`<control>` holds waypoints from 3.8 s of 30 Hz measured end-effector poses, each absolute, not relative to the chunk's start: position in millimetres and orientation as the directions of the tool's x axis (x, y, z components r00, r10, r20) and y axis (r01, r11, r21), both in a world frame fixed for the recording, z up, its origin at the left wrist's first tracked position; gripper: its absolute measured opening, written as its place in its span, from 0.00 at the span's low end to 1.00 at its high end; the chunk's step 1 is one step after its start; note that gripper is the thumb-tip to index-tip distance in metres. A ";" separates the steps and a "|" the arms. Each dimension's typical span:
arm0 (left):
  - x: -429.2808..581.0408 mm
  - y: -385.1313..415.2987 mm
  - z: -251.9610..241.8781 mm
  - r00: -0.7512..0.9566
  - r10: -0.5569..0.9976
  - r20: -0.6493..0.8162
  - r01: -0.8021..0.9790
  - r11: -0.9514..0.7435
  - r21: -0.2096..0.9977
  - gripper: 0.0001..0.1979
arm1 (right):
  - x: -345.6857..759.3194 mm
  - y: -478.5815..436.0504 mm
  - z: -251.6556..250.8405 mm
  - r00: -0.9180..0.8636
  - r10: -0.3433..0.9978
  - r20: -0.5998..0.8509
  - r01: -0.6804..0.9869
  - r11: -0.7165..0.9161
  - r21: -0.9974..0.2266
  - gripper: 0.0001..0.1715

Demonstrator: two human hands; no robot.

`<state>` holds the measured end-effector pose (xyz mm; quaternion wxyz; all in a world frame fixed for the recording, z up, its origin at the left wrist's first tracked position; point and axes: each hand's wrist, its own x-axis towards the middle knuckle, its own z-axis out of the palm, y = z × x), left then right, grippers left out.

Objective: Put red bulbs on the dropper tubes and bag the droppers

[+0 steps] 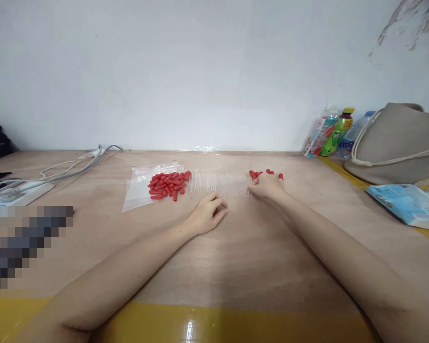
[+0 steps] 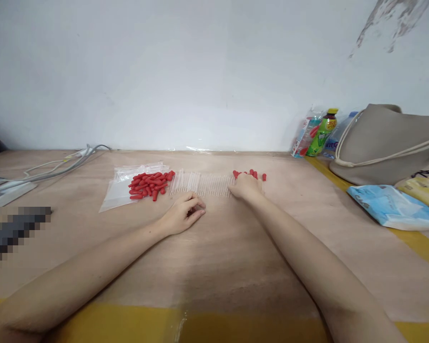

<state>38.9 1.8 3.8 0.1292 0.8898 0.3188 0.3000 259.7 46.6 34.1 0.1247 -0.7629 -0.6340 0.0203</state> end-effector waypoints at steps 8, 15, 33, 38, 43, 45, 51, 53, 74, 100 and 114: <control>36.4 6.8 6.2 0.554 0.663 0.503 0.573 -0.742 0.347 0.06 | 252.4 50.8 32.7 0.227 0.969 0.099 0.948 -0.196 -0.251 0.14; -7.7 46.5 35.4 0.329 0.746 0.579 0.921 -0.389 -0.021 0.08 | 255.9 50.0 38.3 0.260 0.960 0.102 0.927 -0.219 -0.305 0.13; -21.4 60.6 29.1 0.267 0.772 0.576 0.937 -0.348 0.032 0.05 | 253.4 -5.0 -3.1 -0.339 0.682 0.648 0.802 0.570 -0.180 0.12; 0.3 42.6 22.0 0.379 0.721 0.580 0.781 -0.585 0.217 0.05 | 252.4 -9.4 0.6 -0.325 0.697 0.640 0.768 0.589 -0.252 0.08; 24.9 22.5 5.5 0.504 0.661 0.556 0.589 -0.734 0.338 0.10 | 251.3 -12.4 2.6 -0.340 0.703 0.625 0.743 0.608 -0.280 0.07; 29.7 19.1 2.5 0.525 0.639 0.562 0.549 -0.759 0.350 0.11 | 250.9 -13.8 3.4 -0.351 0.696 0.627 0.735 0.620 -0.276 0.07; 32.0 17.2 6.5 0.514 0.626 0.587 0.549 -0.765 0.335 0.06 | 249.6 -15.3 5.5 -0.382 0.700 0.603 0.718 0.636 -0.282 0.08; 32.3 16.5 7.9 0.514 0.623 0.590 0.543 -0.769 0.338 0.07 | 249.3 -15.1 5.9 -0.395 0.699 0.596 0.718 0.639 -0.274 0.09; 31.6 12.5 7.8 0.637 0.542 0.549 0.389 -0.840 0.378 0.07 | 260.5 -6.4 5.7 -0.517 0.666 0.538 0.670 0.706 -0.230 0.10; 25.5 19.9 12.2 0.638 0.371 0.675 0.476 -0.879 0.033 0.09 | 246.6 -13.5 -0.9 -0.595 0.469 0.653 0.680 0.727 0.097 0.14; 28.1 16.8 8.9 0.654 0.391 0.648 0.430 -0.897 0.107 0.08 | 248.7 -7.7 -6.1 -0.587 0.411 0.697 0.623 0.779 0.065 0.13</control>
